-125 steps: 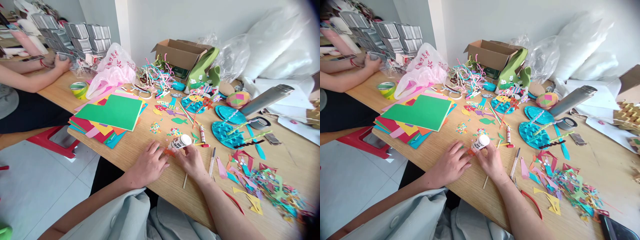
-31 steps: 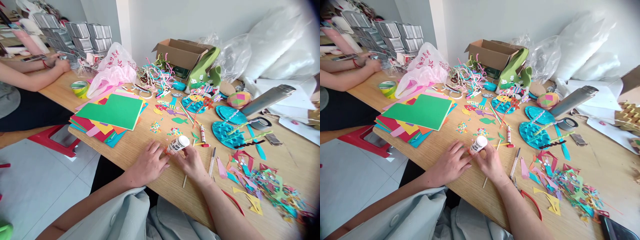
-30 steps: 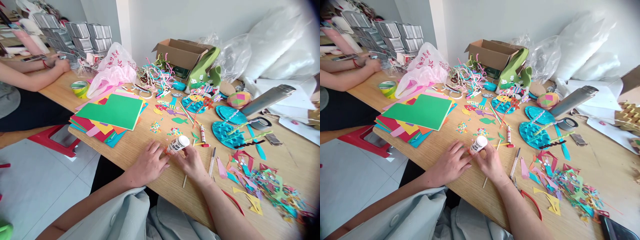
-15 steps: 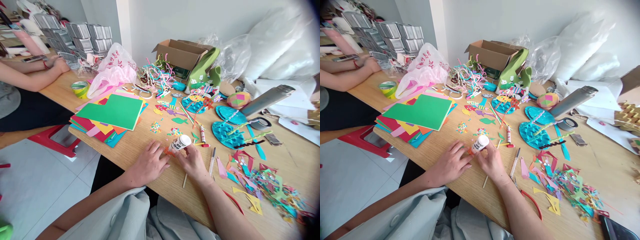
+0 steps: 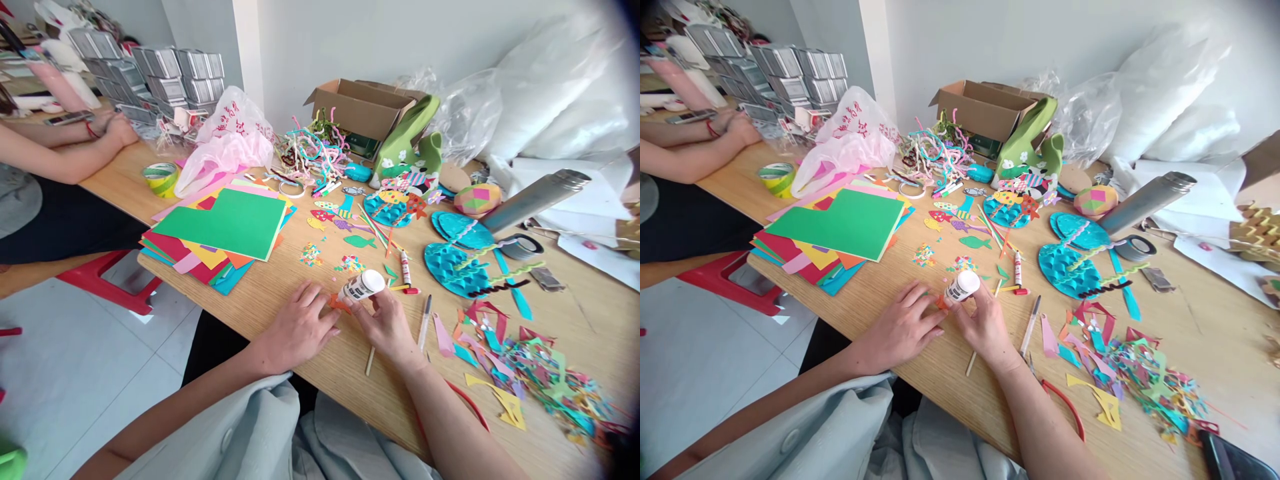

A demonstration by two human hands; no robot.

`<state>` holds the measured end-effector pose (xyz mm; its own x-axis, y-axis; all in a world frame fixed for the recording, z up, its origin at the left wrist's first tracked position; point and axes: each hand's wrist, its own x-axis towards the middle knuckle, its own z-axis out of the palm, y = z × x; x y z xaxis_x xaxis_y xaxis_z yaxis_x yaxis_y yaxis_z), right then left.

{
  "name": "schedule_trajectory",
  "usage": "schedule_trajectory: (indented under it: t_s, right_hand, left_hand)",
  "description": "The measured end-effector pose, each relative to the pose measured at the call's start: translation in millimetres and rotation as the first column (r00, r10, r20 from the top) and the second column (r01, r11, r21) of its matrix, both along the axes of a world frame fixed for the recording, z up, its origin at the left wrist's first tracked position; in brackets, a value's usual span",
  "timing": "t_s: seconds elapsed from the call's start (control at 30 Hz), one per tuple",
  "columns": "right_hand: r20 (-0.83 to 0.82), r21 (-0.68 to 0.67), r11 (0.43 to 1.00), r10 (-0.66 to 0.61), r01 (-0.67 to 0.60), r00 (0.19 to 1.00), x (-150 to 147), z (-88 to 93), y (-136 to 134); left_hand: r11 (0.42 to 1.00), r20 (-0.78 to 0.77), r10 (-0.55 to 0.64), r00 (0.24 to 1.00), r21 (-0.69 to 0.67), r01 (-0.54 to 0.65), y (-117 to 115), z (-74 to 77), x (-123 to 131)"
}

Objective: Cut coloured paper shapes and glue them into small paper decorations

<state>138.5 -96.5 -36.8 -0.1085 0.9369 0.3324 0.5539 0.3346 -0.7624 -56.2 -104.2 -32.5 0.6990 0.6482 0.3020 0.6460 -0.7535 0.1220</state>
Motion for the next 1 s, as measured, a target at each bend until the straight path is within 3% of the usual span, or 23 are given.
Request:
schedule_trajectory:
  t_s: [1.0]
  right_hand:
    - [-0.046, -0.054, 0.998, -0.017, 0.015, 0.999, 3.4, -2.1, -0.2]
  left_hand:
    - [1.0, 0.004, -0.002, 1.0, -0.005, 0.002, 0.5, -2.0, 0.1]
